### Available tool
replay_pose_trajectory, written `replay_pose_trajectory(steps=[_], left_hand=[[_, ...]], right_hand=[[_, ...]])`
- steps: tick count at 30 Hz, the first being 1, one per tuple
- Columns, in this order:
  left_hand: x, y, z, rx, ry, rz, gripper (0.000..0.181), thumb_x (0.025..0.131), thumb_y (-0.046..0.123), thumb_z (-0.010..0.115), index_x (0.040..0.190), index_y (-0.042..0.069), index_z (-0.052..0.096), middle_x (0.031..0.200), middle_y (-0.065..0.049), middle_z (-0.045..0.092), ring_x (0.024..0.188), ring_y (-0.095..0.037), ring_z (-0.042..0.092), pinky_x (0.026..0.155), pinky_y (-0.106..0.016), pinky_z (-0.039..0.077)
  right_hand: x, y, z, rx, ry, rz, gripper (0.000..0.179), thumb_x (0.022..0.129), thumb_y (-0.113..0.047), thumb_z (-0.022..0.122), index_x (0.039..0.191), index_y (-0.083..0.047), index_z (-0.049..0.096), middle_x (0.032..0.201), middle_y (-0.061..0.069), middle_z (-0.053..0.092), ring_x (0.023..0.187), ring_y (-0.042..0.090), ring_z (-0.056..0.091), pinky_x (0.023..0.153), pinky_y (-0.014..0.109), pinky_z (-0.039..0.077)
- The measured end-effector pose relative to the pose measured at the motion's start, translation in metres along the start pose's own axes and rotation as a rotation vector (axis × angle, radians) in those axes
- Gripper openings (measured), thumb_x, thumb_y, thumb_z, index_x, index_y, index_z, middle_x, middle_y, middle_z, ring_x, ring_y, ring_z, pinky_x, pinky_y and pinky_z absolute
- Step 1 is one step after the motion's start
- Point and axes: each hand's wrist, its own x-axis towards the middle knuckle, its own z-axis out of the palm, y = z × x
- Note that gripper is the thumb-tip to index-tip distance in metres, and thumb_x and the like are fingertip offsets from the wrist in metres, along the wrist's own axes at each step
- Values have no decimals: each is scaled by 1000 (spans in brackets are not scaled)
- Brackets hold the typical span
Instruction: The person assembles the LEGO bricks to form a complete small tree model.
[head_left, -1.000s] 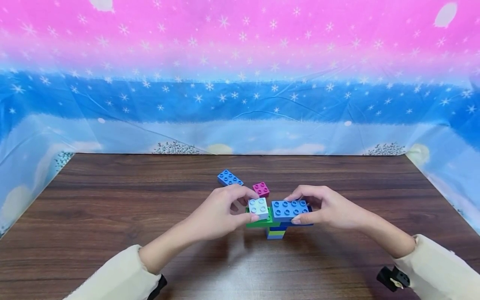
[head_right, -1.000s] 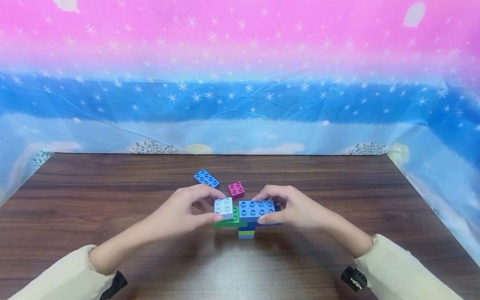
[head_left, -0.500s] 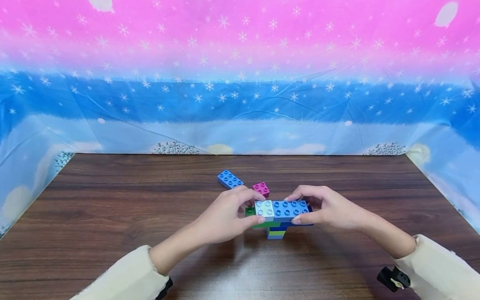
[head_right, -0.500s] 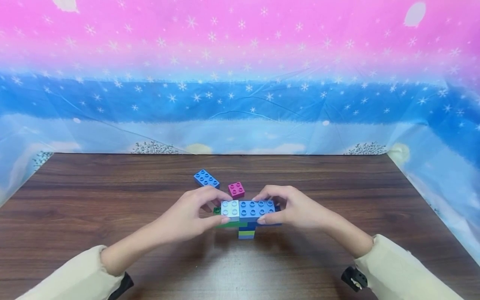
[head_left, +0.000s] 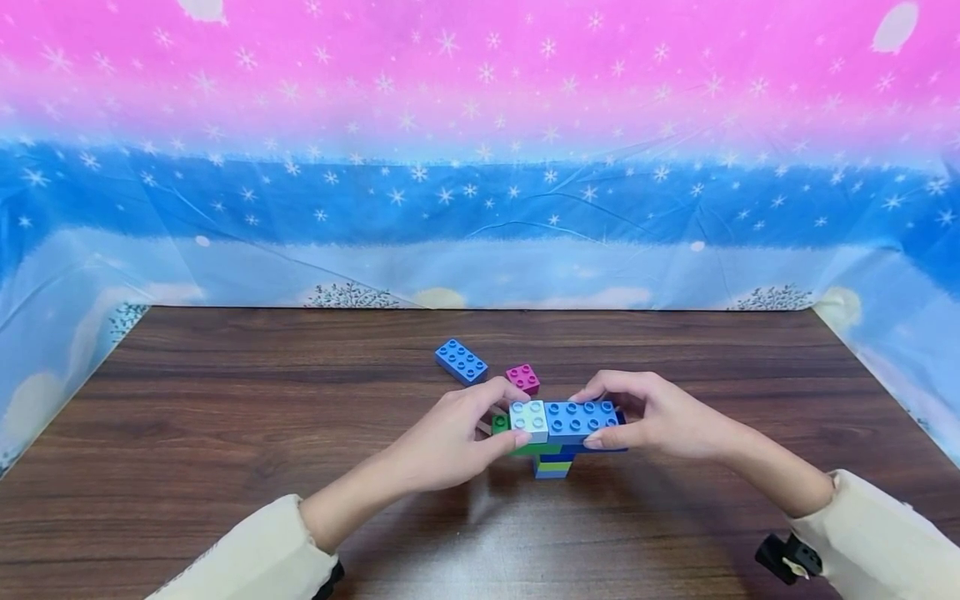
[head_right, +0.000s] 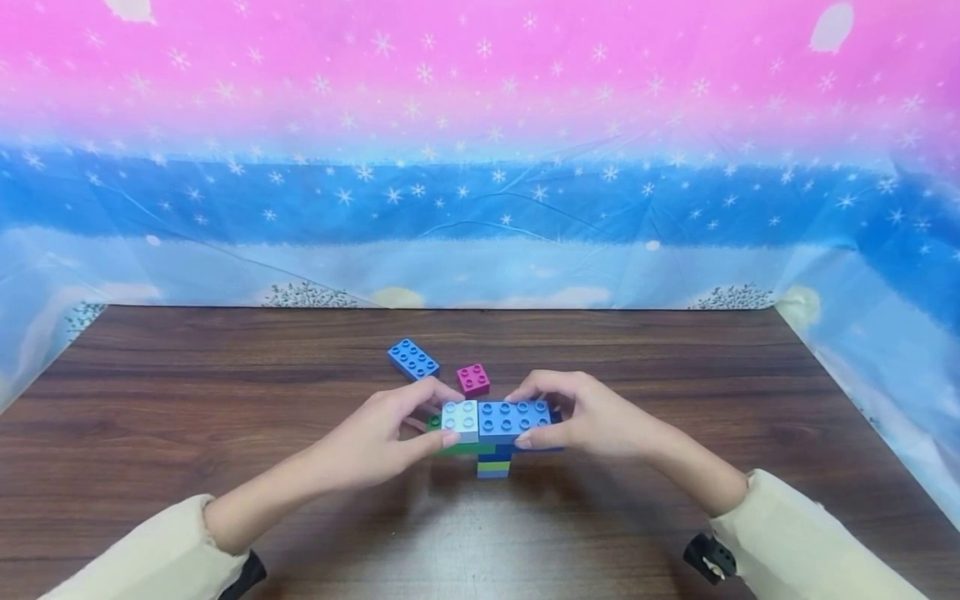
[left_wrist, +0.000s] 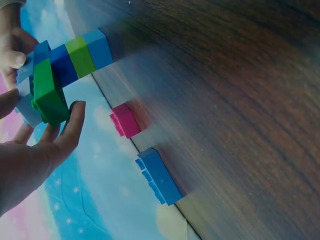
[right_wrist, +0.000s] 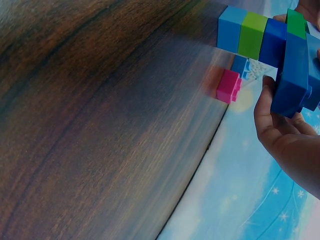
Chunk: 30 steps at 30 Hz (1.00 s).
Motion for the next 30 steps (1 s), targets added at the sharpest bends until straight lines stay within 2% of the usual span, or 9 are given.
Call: replay_pose_trajectory(steps=[8,13,30], left_hand=[[0,-3,3,-36,-11,2,30,90,16,58,117,7,50,104,-7,59,94,-17,57,74,-21,48],[0,-5,5,-63,4,-1,30,89,16,60,116,9,51,105,-7,59,90,-16,58,73,-23,48],[2,-5,7,-69,48,-21,26,86,14,64,110,9,56,100,-6,59,84,-17,55,70,-24,47]], right_hand=[[0,1,0,-7,3,3,28,84,-17,67,110,-15,59,103,5,58,81,18,55,66,29,48],[0,1,0,-1,1,2,27,84,-17,67,110,-15,59,104,5,57,82,19,55,67,29,49],[1,1,0,-9,1,3,27,85,-17,66,110,-15,59,104,5,57,81,19,54,66,29,48]])
